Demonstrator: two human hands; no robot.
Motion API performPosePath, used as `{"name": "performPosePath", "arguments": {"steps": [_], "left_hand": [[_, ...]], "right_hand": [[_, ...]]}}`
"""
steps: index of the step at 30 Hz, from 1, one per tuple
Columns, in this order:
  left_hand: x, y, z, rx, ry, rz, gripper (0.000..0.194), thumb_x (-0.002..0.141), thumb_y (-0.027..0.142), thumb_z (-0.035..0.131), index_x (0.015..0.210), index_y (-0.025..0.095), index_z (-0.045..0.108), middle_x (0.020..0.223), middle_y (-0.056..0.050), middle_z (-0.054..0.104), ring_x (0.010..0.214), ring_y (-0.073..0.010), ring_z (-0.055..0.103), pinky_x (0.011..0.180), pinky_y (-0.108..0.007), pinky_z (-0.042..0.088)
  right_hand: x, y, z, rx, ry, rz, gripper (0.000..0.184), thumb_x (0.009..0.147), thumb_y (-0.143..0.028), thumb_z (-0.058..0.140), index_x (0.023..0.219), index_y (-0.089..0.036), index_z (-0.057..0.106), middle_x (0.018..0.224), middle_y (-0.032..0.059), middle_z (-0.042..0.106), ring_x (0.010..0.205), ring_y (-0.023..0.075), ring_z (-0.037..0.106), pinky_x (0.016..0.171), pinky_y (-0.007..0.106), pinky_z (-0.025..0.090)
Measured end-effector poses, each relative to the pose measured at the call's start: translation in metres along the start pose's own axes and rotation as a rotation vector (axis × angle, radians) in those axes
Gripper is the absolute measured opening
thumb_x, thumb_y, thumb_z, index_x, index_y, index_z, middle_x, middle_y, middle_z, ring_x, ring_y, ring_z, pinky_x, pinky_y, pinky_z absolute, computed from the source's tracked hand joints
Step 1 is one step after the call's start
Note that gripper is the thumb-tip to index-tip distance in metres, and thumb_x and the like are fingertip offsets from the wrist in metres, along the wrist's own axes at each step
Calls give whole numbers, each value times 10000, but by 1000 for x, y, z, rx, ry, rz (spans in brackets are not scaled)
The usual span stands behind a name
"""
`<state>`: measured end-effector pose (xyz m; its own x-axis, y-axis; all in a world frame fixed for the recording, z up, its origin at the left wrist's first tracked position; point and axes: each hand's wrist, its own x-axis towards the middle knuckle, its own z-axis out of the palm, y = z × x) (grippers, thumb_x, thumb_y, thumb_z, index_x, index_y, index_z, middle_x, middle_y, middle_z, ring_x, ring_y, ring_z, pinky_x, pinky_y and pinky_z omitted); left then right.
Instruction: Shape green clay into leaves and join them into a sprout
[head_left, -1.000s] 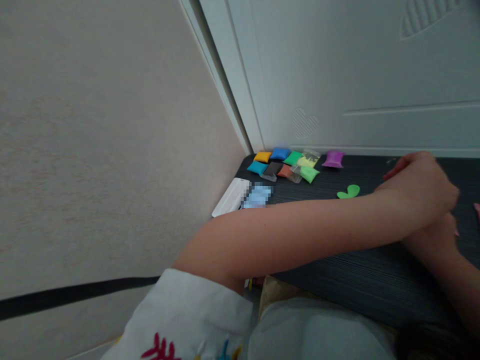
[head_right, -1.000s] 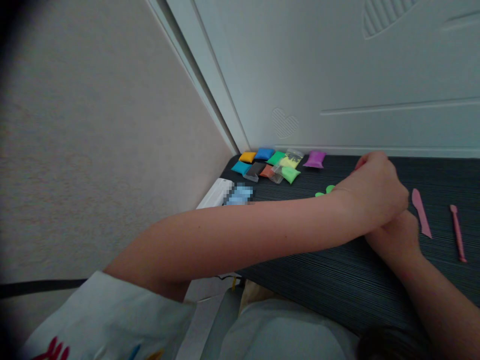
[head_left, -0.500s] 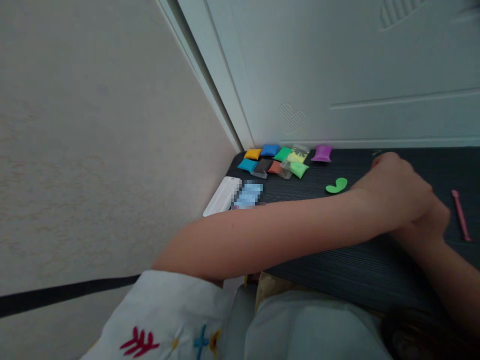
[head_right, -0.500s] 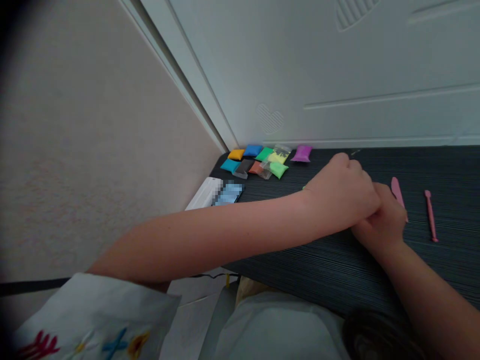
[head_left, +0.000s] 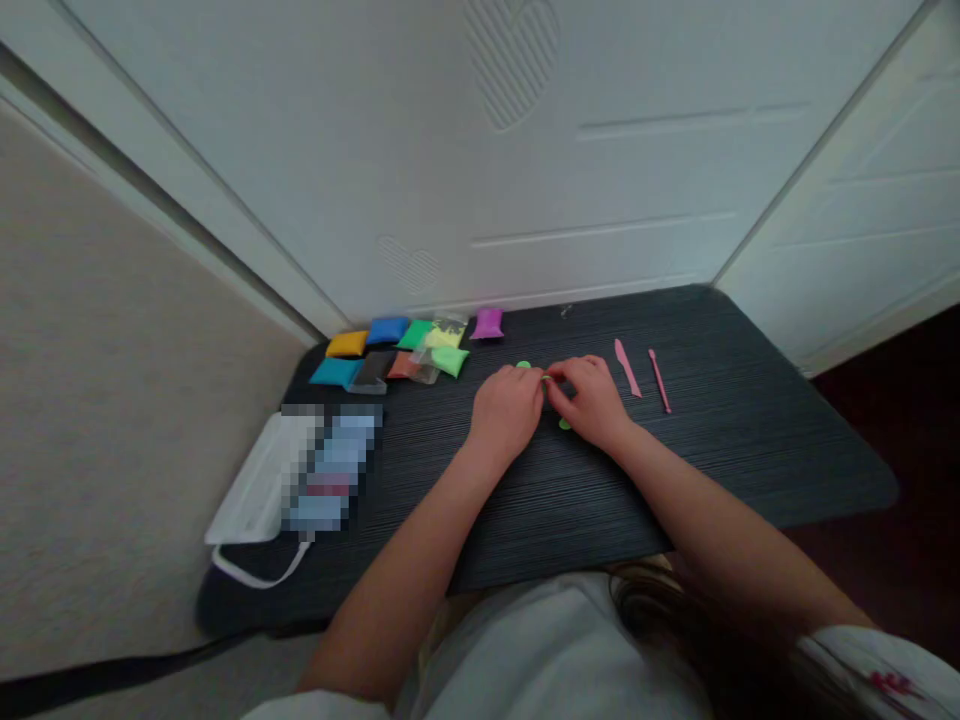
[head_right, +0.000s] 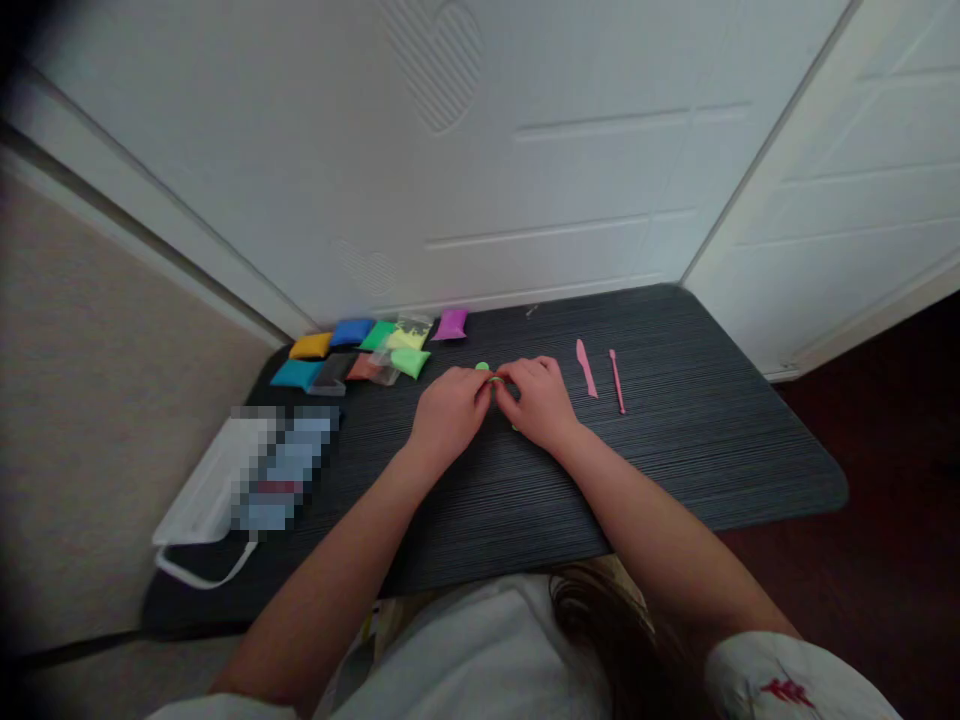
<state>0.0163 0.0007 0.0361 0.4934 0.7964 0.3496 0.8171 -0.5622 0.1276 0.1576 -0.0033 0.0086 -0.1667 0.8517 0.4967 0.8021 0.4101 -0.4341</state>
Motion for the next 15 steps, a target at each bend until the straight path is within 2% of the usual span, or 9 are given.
{"name": "performPosePath", "arguments": {"steps": [7,15], "left_hand": [[-4,-5,25,-230,164,-115,178,804,213,438,913,170,571,861,-48,624,803,-168,539,735,-290,420],[-9,-12,30,-400,269,-219,160,779,234,480,887,166,577,808,-36,619,725,-140,544,685,-272,431]], "right_hand": [[2,1,2,19,0,-18,160,817,-253,440,898,-194,565,883,27,639,847,166,545,852,347,279],[8,-9,0,-4,-55,-69,181,831,-239,418,930,-180,557,896,41,633,870,167,538,873,355,274]]}}
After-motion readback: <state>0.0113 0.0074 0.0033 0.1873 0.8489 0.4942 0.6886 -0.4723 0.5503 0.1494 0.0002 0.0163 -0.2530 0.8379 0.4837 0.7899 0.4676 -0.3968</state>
